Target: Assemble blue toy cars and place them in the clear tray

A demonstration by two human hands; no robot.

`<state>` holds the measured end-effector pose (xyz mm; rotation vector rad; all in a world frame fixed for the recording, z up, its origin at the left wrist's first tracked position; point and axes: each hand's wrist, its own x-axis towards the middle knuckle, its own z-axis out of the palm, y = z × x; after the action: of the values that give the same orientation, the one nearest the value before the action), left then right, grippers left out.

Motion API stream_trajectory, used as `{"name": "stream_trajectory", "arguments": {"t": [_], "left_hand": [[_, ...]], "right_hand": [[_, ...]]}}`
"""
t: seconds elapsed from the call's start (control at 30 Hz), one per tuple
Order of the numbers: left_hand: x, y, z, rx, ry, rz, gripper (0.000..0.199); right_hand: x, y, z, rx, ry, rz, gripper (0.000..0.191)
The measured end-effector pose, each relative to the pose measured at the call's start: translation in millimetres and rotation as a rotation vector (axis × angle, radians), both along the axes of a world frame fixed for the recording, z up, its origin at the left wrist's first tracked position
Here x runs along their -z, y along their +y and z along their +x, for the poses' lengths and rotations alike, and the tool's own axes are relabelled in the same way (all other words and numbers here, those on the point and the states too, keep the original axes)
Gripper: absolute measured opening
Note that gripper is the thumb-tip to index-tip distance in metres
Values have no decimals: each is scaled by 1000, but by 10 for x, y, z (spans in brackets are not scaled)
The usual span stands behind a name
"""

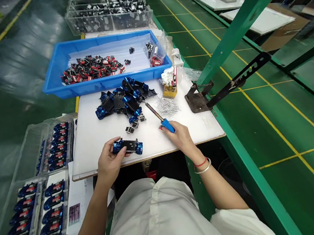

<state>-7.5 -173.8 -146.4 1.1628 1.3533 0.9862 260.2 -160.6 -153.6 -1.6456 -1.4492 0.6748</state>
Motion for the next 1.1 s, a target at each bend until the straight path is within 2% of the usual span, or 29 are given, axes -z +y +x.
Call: {"name": "stream_trajectory", "arguments": {"t": [0.1,0.23,0.3,0.43,0.6,0.77,0.87,0.97,1.1], "left_hand": [[-37,-22,25,32,-8,-60,50],[-52,-30,95,56,-63,-91,47],[-46,-29,135,75,-102,-102,46],[-24,-18,183,82,-149,-107,42],[15,21,225,77,-152,-95,45],[46,46,311,99,-196,-108,49],[37,54,358,109,-196,-114,46],[16,58,408,130,-176,-117,45],[-4,47,496,141,-196,-76,44]], "right_hand": [[-65,-36,91,20,40,-80,35],[-60,-44,171,-94,20,-162,31],[-27,-26,174,-72,-22,-112,28],[33,-15,154,60,-75,57,26],[69,-76,116,-21,-98,34,26],[74,-89,79,23,-134,52,28],[-8,-101,83,30,-20,24,30],[-159,-143,43,-40,141,5,32],[-304,-210,-151,-131,174,71,33]]}}
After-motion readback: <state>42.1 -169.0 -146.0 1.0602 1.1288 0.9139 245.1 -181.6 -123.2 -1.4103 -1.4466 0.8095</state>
